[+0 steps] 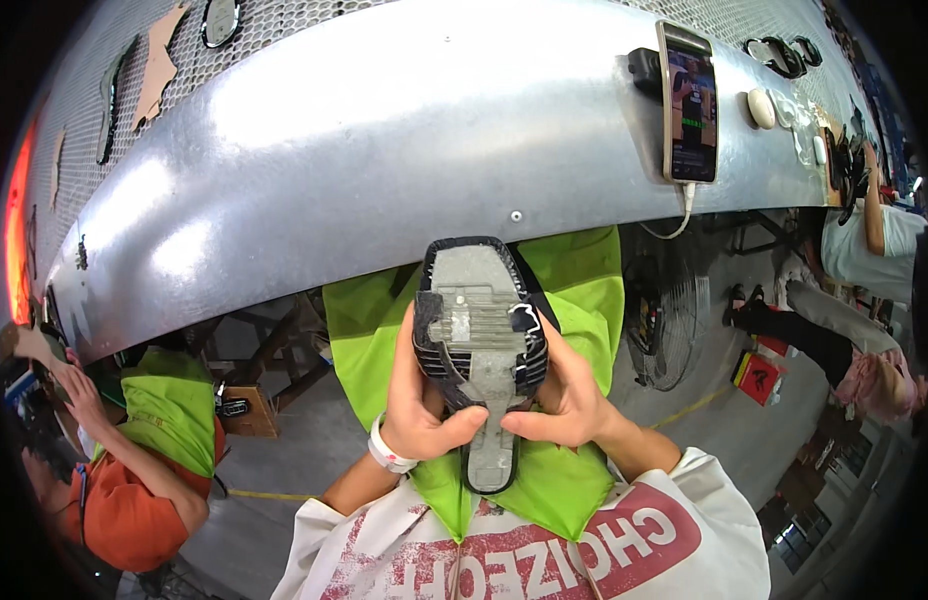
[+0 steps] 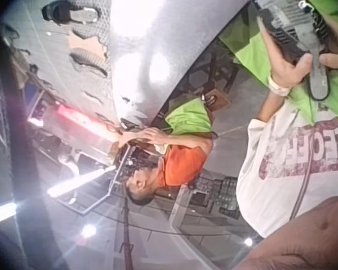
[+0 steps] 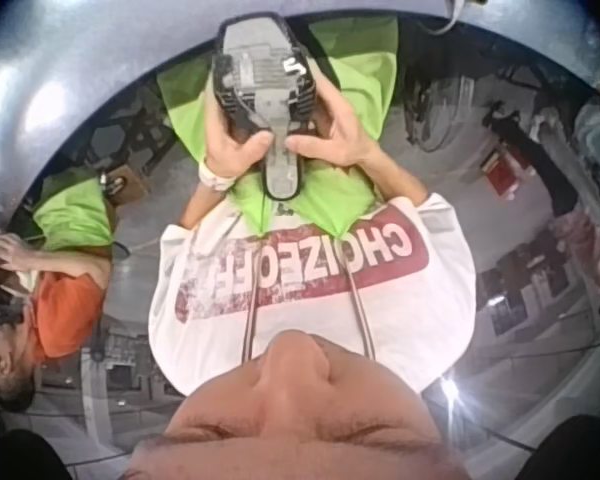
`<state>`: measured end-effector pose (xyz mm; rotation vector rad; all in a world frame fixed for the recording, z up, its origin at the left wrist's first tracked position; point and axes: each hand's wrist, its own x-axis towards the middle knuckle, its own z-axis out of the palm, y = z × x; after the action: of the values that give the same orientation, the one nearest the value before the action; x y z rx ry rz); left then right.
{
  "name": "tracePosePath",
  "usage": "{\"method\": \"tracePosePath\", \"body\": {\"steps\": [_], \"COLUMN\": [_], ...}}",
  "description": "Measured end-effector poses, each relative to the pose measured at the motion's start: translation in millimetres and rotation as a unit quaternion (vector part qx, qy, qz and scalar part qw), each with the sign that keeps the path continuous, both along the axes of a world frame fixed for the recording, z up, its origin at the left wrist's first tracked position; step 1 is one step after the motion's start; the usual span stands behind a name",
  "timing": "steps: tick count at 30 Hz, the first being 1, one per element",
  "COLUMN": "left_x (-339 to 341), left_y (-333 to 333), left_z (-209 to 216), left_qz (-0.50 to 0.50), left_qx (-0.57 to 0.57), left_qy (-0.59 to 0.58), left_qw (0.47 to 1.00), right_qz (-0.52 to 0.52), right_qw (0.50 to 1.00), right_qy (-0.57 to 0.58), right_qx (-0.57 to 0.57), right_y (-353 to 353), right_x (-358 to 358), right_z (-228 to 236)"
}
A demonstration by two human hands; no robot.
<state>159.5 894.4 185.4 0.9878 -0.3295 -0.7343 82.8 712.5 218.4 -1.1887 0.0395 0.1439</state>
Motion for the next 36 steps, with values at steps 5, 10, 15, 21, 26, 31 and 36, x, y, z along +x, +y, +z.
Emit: {"method": "tracePosePath", "body": {"steps": [5,10,15,21,26,31,36], "left_x": [1.7,7.0,35.0,53.5,64.1,63.6,80.4], "left_y": [3.8,13.0,24.3,3.5,-12.2,-10.4,-12.8], "left_z": [-7.8,-9.8,-47.3,-13.9,40.6,46.8,90.4], "left_qz": [-0.003,-0.058,-0.313,-0.25,0.039,0.173,0.031], "left_qx": [-0.024,-0.036,-0.027,-0.022,0.018,0.142,0.287], "left_qy": [-0.046,-0.016,0.085,0.043,-0.111,-0.193,-0.324], "left_qw": [0.999,0.998,0.945,0.967,0.993,0.955,0.901], "right_qz": [-0.019,-0.037,-0.033,0.0,-0.066,-0.149,-0.157], "right_qw": [0.999,0.998,0.971,0.908,0.906,0.867,0.913], "right_qy": [0.0,0.04,-0.054,-0.174,-0.112,-0.075,-0.024], "right_qx": [-0.037,-0.042,-0.229,-0.382,-0.403,-0.47,-0.375], "right_y": [0.9,-1.6,-7.9,-31.4,-21.7,15.0,-3.1], "right_x": [6.6,15.3,17.9,44.1,42.3,38.1,55.7], "right_z": [13.1,16.3,28.1,48.9,67.9,61.4,60.3]}}
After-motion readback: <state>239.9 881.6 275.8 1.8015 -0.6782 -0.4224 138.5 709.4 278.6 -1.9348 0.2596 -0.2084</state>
